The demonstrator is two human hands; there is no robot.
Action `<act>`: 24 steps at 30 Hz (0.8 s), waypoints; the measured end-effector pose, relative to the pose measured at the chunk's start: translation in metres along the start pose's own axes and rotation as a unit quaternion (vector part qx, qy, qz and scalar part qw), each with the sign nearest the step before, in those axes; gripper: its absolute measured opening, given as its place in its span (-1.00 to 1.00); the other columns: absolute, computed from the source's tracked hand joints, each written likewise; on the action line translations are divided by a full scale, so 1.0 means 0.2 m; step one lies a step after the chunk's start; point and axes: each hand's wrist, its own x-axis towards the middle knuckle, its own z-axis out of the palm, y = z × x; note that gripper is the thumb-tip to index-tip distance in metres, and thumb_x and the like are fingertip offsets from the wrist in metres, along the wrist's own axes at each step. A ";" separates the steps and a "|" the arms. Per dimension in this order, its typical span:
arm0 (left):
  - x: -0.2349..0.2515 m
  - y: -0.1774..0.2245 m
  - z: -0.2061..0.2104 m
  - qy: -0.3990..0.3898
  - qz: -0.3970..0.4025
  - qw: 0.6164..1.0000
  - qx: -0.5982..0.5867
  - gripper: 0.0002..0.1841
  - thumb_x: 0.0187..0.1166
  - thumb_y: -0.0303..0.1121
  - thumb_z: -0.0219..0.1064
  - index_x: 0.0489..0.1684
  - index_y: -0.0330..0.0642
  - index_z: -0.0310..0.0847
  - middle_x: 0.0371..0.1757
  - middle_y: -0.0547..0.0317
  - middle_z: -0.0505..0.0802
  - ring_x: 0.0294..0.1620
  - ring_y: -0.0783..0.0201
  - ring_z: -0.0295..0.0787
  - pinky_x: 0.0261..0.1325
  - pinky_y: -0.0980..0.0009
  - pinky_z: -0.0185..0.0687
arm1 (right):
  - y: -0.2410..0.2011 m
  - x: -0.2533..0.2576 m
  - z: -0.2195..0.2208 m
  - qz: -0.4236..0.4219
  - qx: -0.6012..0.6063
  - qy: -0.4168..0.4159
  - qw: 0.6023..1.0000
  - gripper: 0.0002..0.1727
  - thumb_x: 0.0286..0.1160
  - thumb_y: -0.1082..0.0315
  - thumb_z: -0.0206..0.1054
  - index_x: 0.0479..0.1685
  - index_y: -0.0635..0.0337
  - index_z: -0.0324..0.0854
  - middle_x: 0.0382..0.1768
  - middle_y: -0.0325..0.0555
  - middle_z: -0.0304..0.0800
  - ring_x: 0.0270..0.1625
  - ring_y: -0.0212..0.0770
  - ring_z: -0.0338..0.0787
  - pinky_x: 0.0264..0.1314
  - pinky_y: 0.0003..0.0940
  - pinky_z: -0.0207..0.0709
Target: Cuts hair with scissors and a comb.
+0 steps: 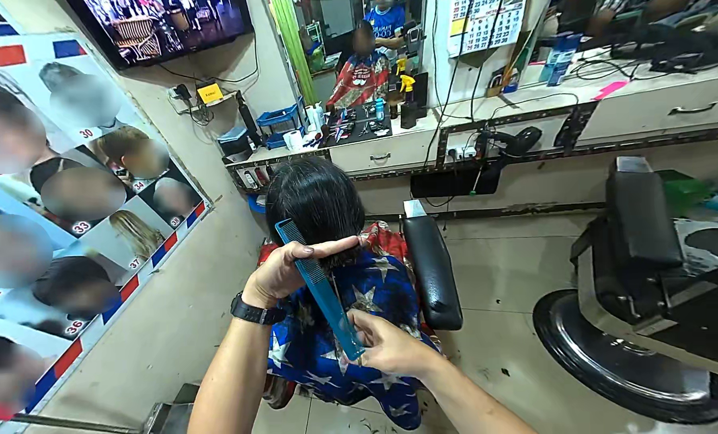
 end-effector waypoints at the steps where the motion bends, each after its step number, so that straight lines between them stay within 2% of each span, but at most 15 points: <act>1: 0.00 0.00 0.00 -0.002 0.000 1.000 0.001 -0.34 0.66 -0.01 0.12 0.63 -0.30 0.49 0.65 -0.16 0.56 0.58 0.08 0.56 0.59 0.23 0.47 | -0.02 0.02 0.00 -0.003 -0.004 0.007 1.000 -0.57 0.39 0.45 0.40 0.26 0.19 0.44 -0.02 -0.21 0.73 -0.06 -0.39 0.80 0.06 -0.41 0.73; 5: 0.01 0.00 -0.01 -0.006 -0.002 1.000 0.008 -0.32 0.65 0.04 0.18 0.64 -0.27 0.48 0.64 -0.15 0.57 0.55 0.10 0.59 0.58 0.23 0.48 | 0.01 0.04 -0.03 -0.007 -0.018 0.003 1.000 -0.65 0.51 0.45 0.30 0.26 0.23 0.46 -0.05 -0.16 0.77 -0.10 -0.35 0.83 0.03 -0.38 0.76; 7: 0.00 0.00 -0.01 -0.003 -0.003 1.000 0.005 -0.33 0.65 0.02 0.17 0.63 -0.27 0.50 0.65 -0.15 0.56 0.55 0.11 0.59 0.57 0.25 0.49 | 0.03 0.02 -0.03 -0.004 -0.009 -0.008 1.000 -0.64 0.49 0.50 0.33 0.25 0.25 0.45 -0.03 -0.15 0.77 -0.08 -0.34 0.85 0.05 -0.38 0.78; 10: 0.00 0.00 0.00 -0.004 0.003 1.000 0.006 -0.35 0.66 0.01 0.16 0.61 -0.28 0.51 0.64 -0.14 0.58 0.55 0.12 0.59 0.55 0.27 0.50 | -0.01 0.04 -0.02 -0.001 -0.005 -0.008 1.000 -0.60 0.42 0.47 0.38 0.24 0.19 0.44 -0.05 -0.21 0.72 -0.09 -0.40 0.80 0.03 -0.42 0.73; 13: 0.00 0.00 -0.01 -0.011 0.008 1.000 0.003 -0.33 0.67 0.03 0.17 0.63 -0.28 0.49 0.65 -0.16 0.57 0.59 0.10 0.56 0.60 0.24 0.46 | -0.03 0.06 -0.03 -0.016 -0.015 0.001 1.000 -0.66 0.50 0.45 0.29 0.24 0.18 0.46 -0.08 -0.17 0.76 -0.13 -0.37 0.81 -0.03 -0.40 0.74; 16: 0.00 0.00 0.00 -0.012 0.007 1.000 0.000 -0.33 0.64 0.04 0.20 0.62 -0.26 0.51 0.67 -0.16 0.54 0.63 0.09 0.52 0.65 0.23 0.40 | 0.01 0.04 -0.04 -0.006 -0.018 -0.009 1.000 -0.67 0.52 0.46 0.31 0.24 0.22 0.46 -0.05 -0.16 0.77 -0.08 -0.35 0.85 0.05 -0.37 0.77; 18: -0.01 0.00 -0.01 -0.016 0.010 1.000 0.000 -0.32 0.66 0.04 0.19 0.64 -0.28 0.49 0.69 -0.18 0.52 0.64 0.07 0.49 0.67 0.21 0.36 | 0.02 0.03 -0.03 -0.003 -0.001 -0.012 1.000 -0.63 0.46 0.48 0.36 0.23 0.21 0.45 -0.03 -0.18 0.74 -0.06 -0.35 0.84 0.07 -0.38 0.77; 20: -0.01 0.00 -0.01 -0.016 0.011 1.000 0.004 -0.32 0.65 0.04 0.19 0.63 -0.28 0.49 0.69 -0.17 0.52 0.65 0.07 0.49 0.67 0.21 0.37 | 0.01 0.04 -0.03 -0.016 0.000 -0.004 1.000 -0.61 0.43 0.45 0.41 0.22 0.17 0.44 -0.05 -0.22 0.71 -0.09 -0.40 0.78 0.03 -0.42 0.72; 24: 0.00 0.00 0.01 -0.014 0.013 1.000 0.001 -0.30 0.63 0.07 0.23 0.64 -0.26 0.49 0.63 -0.15 0.59 0.56 0.12 0.58 0.59 0.24 0.47 | 0.02 0.05 -0.04 -0.020 -0.012 0.005 1.000 -0.67 0.53 0.43 0.30 0.24 0.21 0.46 -0.06 -0.15 0.75 -0.10 -0.35 0.81 0.02 -0.38 0.73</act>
